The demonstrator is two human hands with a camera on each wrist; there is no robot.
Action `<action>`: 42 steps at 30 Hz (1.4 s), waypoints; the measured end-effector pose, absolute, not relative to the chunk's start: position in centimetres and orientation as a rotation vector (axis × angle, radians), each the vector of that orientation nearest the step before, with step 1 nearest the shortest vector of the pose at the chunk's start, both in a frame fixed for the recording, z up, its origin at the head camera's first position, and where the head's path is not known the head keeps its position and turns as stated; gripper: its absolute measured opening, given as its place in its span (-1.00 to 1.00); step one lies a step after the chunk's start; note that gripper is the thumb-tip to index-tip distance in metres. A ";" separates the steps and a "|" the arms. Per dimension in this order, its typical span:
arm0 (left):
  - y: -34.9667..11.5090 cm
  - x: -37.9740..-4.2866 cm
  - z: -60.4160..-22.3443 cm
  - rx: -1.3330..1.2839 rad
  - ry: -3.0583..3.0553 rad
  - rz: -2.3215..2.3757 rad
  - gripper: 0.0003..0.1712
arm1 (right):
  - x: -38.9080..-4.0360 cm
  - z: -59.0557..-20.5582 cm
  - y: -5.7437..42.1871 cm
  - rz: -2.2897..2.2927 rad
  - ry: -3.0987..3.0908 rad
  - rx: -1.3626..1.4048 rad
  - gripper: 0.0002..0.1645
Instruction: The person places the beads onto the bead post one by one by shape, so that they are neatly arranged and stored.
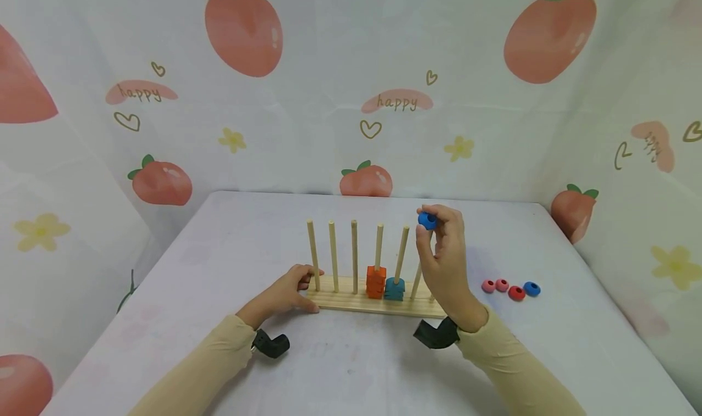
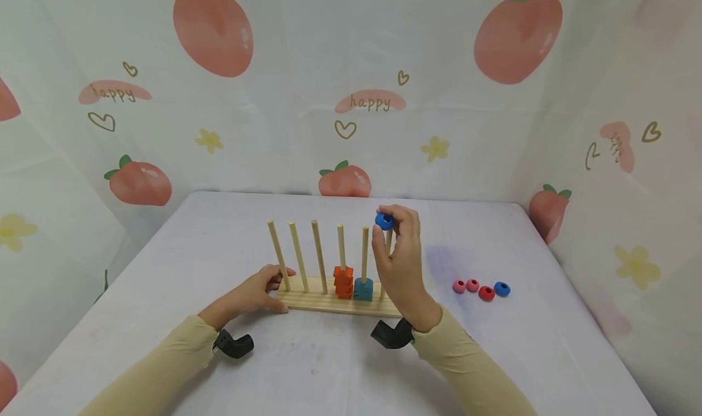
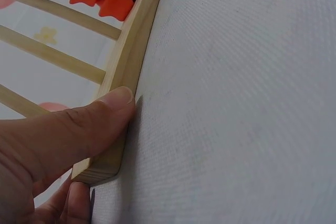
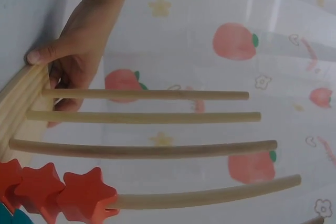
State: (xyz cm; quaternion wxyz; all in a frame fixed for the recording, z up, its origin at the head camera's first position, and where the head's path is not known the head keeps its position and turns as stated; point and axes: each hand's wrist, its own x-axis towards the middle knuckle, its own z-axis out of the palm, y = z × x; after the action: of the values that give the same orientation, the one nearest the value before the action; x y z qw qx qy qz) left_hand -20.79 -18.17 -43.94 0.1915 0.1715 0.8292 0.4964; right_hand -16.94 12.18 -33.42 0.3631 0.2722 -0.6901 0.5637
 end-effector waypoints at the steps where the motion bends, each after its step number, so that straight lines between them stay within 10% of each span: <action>1: -18.2 -20.8 -43.9 0.479 2.330 1.392 -0.13 | -16.9 -33.3 12.3 1.450 -1.773 0.711 -0.65; 42: -18.1 -20.7 -44.0 0.476 2.361 1.368 -0.13 | -18.7 -33.8 17.9 1.872 -1.939 0.848 -0.58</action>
State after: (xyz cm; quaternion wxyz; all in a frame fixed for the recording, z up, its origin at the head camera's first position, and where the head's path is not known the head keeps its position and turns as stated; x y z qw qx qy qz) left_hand -20.69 -18.07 -43.97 0.1850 0.1690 0.8377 0.4853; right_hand -18.68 17.93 -33.76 0.1572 0.2964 -0.6777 0.6544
